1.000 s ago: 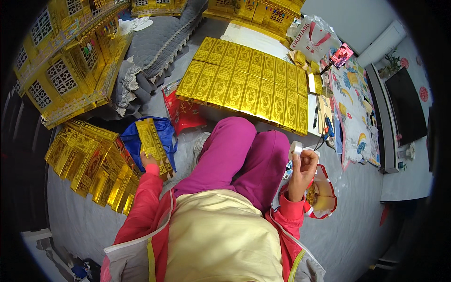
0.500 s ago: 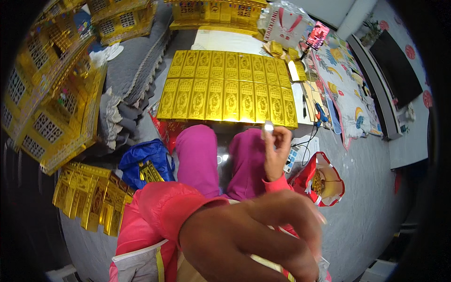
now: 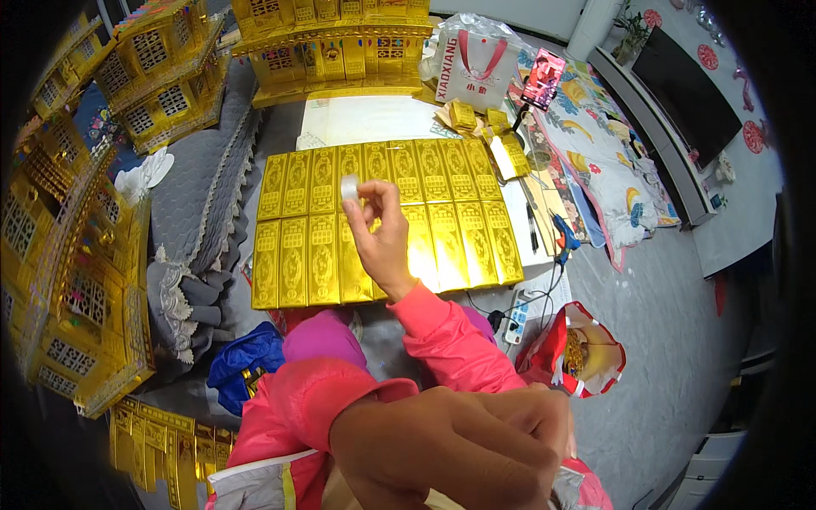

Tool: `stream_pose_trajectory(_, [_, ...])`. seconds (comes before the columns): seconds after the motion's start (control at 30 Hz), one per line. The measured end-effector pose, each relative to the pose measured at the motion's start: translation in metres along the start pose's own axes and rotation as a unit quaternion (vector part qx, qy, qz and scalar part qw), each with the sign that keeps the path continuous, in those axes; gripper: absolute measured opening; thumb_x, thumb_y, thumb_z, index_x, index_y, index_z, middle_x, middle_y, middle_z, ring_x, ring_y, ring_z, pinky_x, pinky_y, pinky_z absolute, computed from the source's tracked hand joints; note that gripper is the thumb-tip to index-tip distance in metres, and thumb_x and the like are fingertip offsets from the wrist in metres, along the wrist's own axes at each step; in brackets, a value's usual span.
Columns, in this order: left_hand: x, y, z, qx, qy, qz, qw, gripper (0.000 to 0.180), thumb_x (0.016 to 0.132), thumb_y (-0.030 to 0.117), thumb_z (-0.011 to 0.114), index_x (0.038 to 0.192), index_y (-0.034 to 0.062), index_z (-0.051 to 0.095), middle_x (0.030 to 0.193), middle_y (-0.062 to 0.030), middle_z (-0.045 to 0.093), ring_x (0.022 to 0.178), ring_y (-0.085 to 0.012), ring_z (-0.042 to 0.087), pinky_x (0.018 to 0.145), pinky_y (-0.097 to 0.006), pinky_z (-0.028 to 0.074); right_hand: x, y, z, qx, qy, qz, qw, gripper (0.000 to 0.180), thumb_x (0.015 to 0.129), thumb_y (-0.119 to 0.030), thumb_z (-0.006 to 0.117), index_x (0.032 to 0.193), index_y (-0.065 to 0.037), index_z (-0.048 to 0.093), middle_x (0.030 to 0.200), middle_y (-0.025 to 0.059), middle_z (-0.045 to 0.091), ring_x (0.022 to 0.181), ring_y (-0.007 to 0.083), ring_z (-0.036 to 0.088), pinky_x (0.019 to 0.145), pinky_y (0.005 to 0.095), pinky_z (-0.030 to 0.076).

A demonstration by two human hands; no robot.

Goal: The person folds and tapes gold-colored paper sheets into rectangular blocks, then arranges them in rows on a white table. The person uses clear tape to secure the folded edges and aligns the blocks into a larger assembly.

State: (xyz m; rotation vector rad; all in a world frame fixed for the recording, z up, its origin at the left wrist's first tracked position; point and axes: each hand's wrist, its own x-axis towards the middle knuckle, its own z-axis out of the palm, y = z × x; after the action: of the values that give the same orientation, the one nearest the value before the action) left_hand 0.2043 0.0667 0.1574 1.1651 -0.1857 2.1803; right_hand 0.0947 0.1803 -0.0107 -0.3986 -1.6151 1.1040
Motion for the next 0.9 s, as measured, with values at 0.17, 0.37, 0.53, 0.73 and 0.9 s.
stream_pose_trajectory(0.17, [0.013,0.022,-0.023,0.123,0.067,-0.161,0.977,0.032,0.072,0.041,0.078,0.063,0.0107,0.072,0.058,0.0085,0.058,0.050,-0.0083,0.038,0.055,-0.027,0.032,0.003,0.023,0.000,-0.001,0.036,0.060,0.998,0.022,0.092,-0.010,0.066,0.107,-0.002,0.052,0.082,0.0012,0.054,0.064,0.0073,0.044,0.058,0.0223,0.039])
stream_pose_trajectory(0.37, [0.031,0.006,-0.076,0.433,-0.227,0.011,0.872,0.011,0.075,0.027,0.072,0.073,0.0162,0.070,0.069,0.0086,0.058,0.063,-0.0124,0.046,0.071,-0.031,0.040,0.004,0.022,0.008,0.005,-0.004,0.150,0.989,0.024,0.091,-0.011,0.068,0.106,-0.001,0.053,0.082,0.0017,0.054,0.063,0.0072,0.043,0.058,0.0228,0.039])
stream_pose_trajectory(0.53, [0.014,-0.014,-0.059,0.516,-0.155,0.078,0.839,0.014,0.085,0.022,0.059,0.073,0.0147,0.061,0.082,0.0013,0.064,0.085,-0.0164,0.060,0.090,-0.042,0.048,0.003,0.023,0.001,0.000,0.012,0.082,0.997,0.025,0.091,-0.011,0.068,0.107,-0.001,0.052,0.077,0.0008,0.051,0.062,0.0072,0.043,0.057,0.0225,0.037])
stream_pose_trajectory(0.73, [0.000,-0.002,-0.063,0.592,-0.130,0.034,0.795,0.022,0.092,0.023,0.055,0.076,0.0093,0.064,0.091,-0.0037,0.067,0.093,-0.0131,0.061,0.089,-0.039,0.052,0.004,0.021,-0.003,0.008,-0.004,0.107,0.994,0.024,0.091,-0.010,0.067,0.107,-0.001,0.052,0.081,0.0012,0.054,0.063,0.0057,0.043,0.057,0.0213,0.038])
stream_pose_trajectory(0.9, [0.024,0.020,-0.031,0.672,0.010,-0.068,0.738,0.026,0.094,0.022,0.052,0.077,0.0114,0.068,0.083,0.0031,0.066,0.089,-0.0095,0.060,0.089,-0.036,0.052,0.007,0.022,-0.003,0.021,0.013,0.103,0.994,0.023,0.091,-0.010,0.067,0.105,-0.001,0.051,0.083,0.0015,0.056,0.062,0.0055,0.044,0.057,0.0219,0.039])
